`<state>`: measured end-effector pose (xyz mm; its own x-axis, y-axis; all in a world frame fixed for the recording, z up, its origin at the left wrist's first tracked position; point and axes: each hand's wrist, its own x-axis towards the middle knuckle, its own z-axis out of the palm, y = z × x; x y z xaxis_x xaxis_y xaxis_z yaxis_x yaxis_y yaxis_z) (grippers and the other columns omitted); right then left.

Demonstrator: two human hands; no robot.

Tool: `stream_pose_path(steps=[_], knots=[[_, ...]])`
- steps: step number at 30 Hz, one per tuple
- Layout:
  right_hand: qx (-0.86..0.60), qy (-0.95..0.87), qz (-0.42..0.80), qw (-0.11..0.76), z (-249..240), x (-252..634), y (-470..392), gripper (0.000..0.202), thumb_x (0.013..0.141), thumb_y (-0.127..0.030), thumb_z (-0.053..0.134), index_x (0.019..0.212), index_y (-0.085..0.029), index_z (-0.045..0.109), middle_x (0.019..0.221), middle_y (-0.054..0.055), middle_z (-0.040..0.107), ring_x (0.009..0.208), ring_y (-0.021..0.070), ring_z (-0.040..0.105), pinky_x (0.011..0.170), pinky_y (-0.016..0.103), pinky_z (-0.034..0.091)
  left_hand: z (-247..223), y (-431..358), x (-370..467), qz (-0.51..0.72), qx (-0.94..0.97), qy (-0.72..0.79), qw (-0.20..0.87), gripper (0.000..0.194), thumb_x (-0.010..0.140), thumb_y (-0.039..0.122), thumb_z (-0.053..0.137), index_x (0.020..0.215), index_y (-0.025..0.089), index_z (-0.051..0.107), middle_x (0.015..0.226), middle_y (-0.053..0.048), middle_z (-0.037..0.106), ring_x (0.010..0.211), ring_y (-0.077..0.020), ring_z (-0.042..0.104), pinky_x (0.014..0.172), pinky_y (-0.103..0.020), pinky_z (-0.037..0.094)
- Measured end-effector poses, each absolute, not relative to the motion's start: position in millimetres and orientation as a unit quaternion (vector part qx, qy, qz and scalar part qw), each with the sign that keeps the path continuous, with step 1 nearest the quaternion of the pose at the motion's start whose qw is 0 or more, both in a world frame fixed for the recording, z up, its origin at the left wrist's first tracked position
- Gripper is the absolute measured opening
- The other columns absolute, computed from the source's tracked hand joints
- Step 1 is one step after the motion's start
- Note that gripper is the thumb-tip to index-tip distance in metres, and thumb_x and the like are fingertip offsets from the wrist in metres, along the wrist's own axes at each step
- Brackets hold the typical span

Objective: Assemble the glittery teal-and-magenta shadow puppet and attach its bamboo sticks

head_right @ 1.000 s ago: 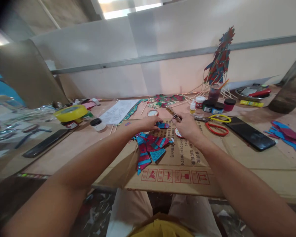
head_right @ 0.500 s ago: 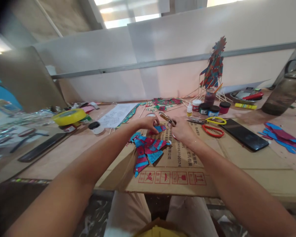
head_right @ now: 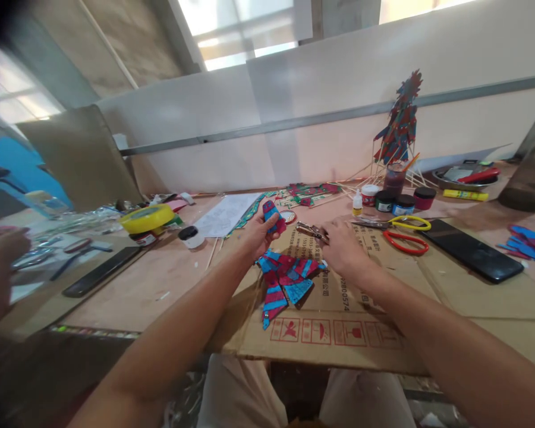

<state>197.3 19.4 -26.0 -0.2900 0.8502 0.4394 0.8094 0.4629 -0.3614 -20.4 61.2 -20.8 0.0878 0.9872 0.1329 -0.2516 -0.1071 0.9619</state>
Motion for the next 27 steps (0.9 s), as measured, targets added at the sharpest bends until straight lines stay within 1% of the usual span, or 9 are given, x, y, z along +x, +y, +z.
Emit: stream_pose_path(steps=[2,4,5,8,12,17,21,27], knots=[[-0.512,-0.803,-0.011,0.305,-32,197,20,0.016,0.080,-0.015,0.052,0.088,-0.016,0.065,0.099,0.012,0.061,0.096,0.0250,0.050,0.084,0.036,0.040,-20,51,-17,0.585,0.440,0.323,0.600,0.036,0.064,0.026,0.082,0.089,0.019,0.058,0.080,0.002,0.067,0.067,-0.0097,0.064,0.059,-0.021,0.053],[-0.522,-0.794,-0.045,0.307,-35,196,19,0.018,0.079,-0.014,0.053,0.091,-0.017,0.066,0.101,0.013,0.060,0.099,0.0270,0.049,0.088,0.039,0.040,-18,43,-14,0.600,0.407,0.283,0.627,0.034,0.063,0.020,0.083,0.087,0.018,0.059,0.083,0.002,0.069,0.075,-0.0116,0.067,0.070,-0.025,0.057],[-0.529,-0.790,-0.058,0.305,-35,196,18,0.020,0.078,-0.013,0.054,0.093,-0.017,0.067,0.102,0.013,0.059,0.099,0.0276,0.049,0.089,0.040,0.040,-17,40,-13,0.601,0.401,0.273,0.636,0.032,0.064,0.019,0.082,0.087,0.018,0.061,0.083,0.002,0.069,0.077,-0.0119,0.067,0.072,-0.026,0.057],[-0.546,-0.780,-0.086,0.294,-34,195,15,0.023,0.077,-0.012,0.055,0.095,-0.018,0.067,0.105,0.013,0.058,0.102,0.0290,0.048,0.090,0.041,0.040,-16,34,-10,0.589,0.389,0.262,0.658,0.027,0.064,0.017,0.081,0.083,0.016,0.062,0.081,0.001,0.070,0.074,-0.0119,0.067,0.070,-0.027,0.058],[-0.535,-0.784,-0.107,0.295,-32,198,15,0.023,0.078,-0.012,0.054,0.096,-0.018,0.067,0.107,0.014,0.056,0.102,0.0292,0.048,0.089,0.042,0.042,-19,30,-7,0.598,0.377,0.266,0.655,0.023,0.066,0.018,0.080,0.081,0.017,0.063,0.080,0.002,0.070,0.072,-0.0128,0.067,0.067,-0.027,0.057],[-0.516,-0.799,-0.092,0.295,-32,202,19,0.025,0.078,-0.011,0.051,0.096,-0.018,0.066,0.106,0.013,0.057,0.101,0.0276,0.050,0.089,0.040,0.043,-22,30,-3,0.619,0.364,0.259,0.646,0.020,0.066,0.019,0.080,0.078,0.018,0.064,0.080,0.001,0.071,0.075,-0.0134,0.067,0.071,-0.028,0.057],[-0.536,-0.785,-0.096,0.295,-31,200,17,0.025,0.078,-0.010,0.050,0.097,-0.018,0.066,0.105,0.013,0.057,0.101,0.0286,0.049,0.089,0.041,0.041,-25,27,1,0.631,0.374,0.234,0.638,0.022,0.066,0.024,0.083,0.074,0.018,0.063,0.077,0.003,0.070,0.073,-0.0125,0.067,0.073,-0.029,0.058],[-0.549,-0.771,-0.139,0.289,-30,197,13,0.032,0.077,-0.005,0.047,0.103,-0.015,0.062,0.108,0.016,0.056,0.102,0.0306,0.046,0.092,0.044,0.038,-24,16,6,0.613,0.448,0.238,0.606,0.023,0.068,0.032,0.082,0.075,0.019,0.065,0.081,0.000,0.071,0.076,-0.0165,0.068,0.071,-0.031,0.057]])
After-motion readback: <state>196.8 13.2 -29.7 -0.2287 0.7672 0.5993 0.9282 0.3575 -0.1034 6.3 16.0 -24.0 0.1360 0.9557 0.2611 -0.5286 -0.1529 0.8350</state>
